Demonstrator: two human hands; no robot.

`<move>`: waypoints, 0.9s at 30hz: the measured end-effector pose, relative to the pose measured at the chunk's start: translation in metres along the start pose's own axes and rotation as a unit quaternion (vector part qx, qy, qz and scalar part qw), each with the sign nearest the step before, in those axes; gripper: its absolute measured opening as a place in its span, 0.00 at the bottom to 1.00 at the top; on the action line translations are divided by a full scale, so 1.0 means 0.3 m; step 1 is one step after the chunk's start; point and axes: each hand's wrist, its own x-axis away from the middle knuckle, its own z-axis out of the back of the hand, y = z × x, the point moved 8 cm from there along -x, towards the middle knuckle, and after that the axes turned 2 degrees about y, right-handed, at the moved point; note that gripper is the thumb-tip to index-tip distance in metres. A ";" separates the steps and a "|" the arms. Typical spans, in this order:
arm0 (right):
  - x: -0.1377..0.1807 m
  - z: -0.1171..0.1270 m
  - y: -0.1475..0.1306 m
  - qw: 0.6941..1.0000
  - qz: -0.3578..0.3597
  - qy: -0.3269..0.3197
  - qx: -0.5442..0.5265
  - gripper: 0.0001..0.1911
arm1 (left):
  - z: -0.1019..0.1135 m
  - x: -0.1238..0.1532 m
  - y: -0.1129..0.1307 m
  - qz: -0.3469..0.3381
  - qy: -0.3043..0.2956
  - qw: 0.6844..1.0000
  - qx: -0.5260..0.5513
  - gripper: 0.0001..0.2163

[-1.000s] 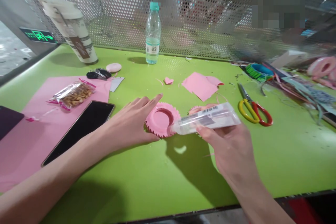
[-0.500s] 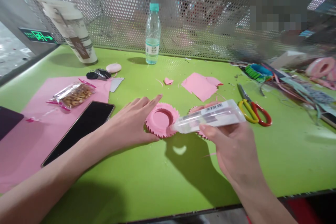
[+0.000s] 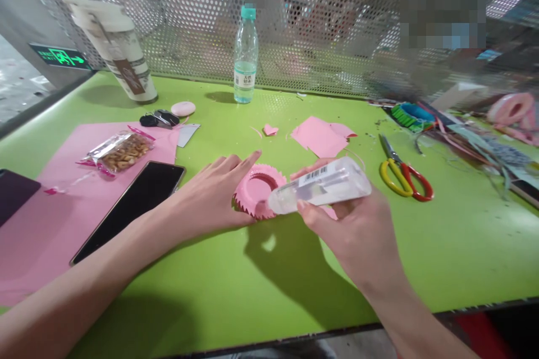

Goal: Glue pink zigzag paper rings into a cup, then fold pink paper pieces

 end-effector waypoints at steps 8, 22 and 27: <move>-0.031 0.094 0.036 0.992 -0.025 0.084 -0.093 0.15 | 0.004 0.009 0.003 -0.001 -0.005 1.000 0.011 0.51; -0.014 -0.134 0.071 0.871 -0.271 -0.063 -0.406 0.13 | 0.220 0.069 0.097 -0.106 0.205 0.950 0.210 0.28; 0.076 -0.318 -0.010 0.796 -0.346 -0.146 -0.475 0.15 | 0.230 0.104 0.077 -0.032 0.260 0.888 0.379 0.13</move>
